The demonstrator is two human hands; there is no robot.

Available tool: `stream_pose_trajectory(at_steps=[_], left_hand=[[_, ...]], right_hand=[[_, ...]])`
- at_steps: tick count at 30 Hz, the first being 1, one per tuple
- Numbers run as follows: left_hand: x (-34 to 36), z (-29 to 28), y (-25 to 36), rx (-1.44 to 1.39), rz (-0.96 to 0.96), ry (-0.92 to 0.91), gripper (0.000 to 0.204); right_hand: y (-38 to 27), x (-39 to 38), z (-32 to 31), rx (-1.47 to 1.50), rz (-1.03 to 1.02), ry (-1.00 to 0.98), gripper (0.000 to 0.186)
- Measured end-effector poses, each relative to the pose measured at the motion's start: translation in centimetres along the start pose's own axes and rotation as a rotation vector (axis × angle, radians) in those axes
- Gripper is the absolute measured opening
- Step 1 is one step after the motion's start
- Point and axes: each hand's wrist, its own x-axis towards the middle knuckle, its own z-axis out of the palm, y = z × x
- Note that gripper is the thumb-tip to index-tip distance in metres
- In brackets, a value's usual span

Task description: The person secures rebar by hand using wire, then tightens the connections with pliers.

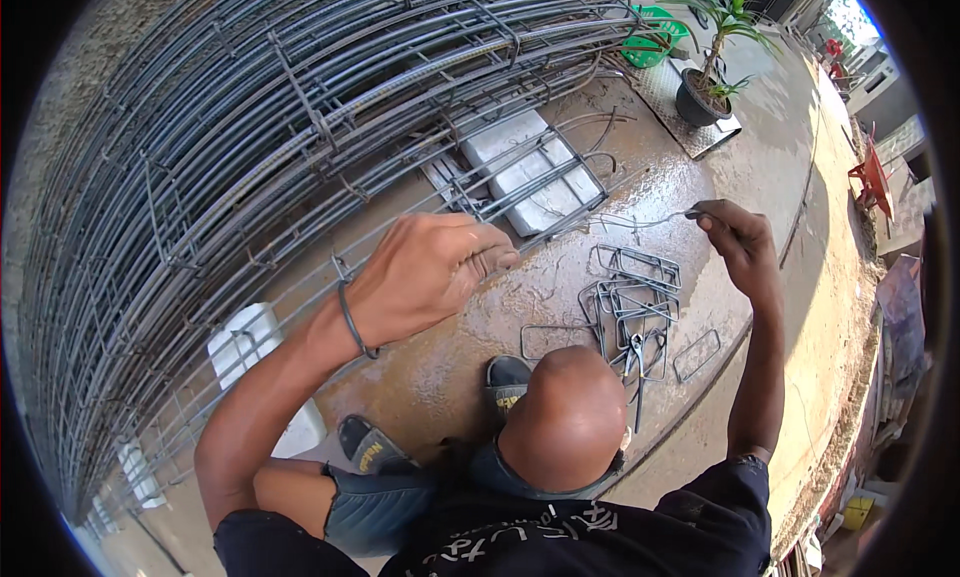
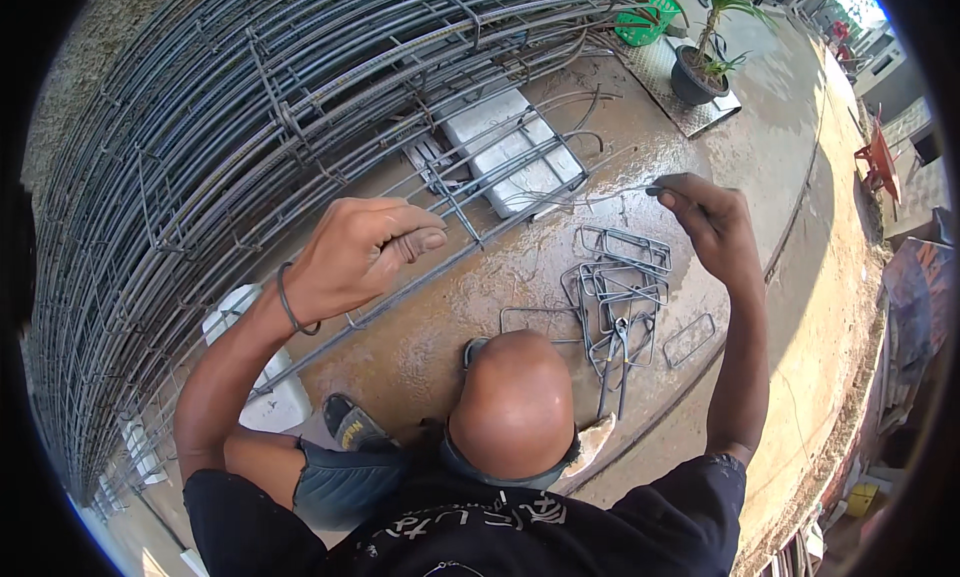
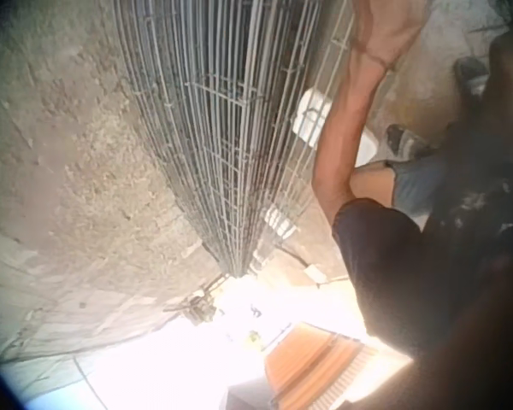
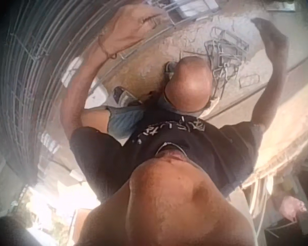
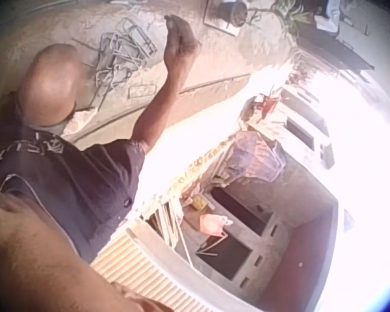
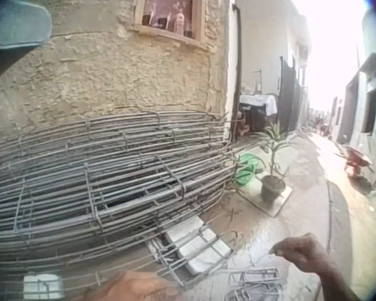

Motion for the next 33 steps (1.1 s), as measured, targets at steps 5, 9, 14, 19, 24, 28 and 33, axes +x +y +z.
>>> stream_pose_trajectory(at_steps=[5,9,14,19,24,28,33], left_hand=[[-2.3,9.0,-3.9,0.06,-0.016,-0.014,0.015],[-4.0,15.7,-5.0,0.054,-0.094,-0.074,0.023],[-3.5,22.9,-6.0,-0.137,-0.028,-0.039,0.018],[-4.2,25.1,-7.6,-0.592,-0.558,-0.023,0.02],[-5.4,24.6,-9.4,-0.518,-0.575,-0.212,0.021],[-4.5,23.1,-8.6,0.105,-0.19,-0.328,0.027],[-0.5,17.8,-6.1,0.069,-0.192,-0.152,0.021]], right_hand=[[9.7,-8.6,3.9,-0.034,0.436,-0.093,0.012],[11.9,-12.8,7.4,-0.105,0.36,-0.412,0.041],[7.7,-9.8,15.1,0.104,0.122,-0.198,0.035],[12.5,-8.4,18.1,0.159,0.254,-0.239,0.015],[14.0,-7.7,19.9,0.055,0.006,-0.191,0.011],[13.3,-6.1,18.3,0.017,-0.008,-0.281,0.013],[10.0,-3.3,14.1,0.055,-0.07,-0.224,0.011]])
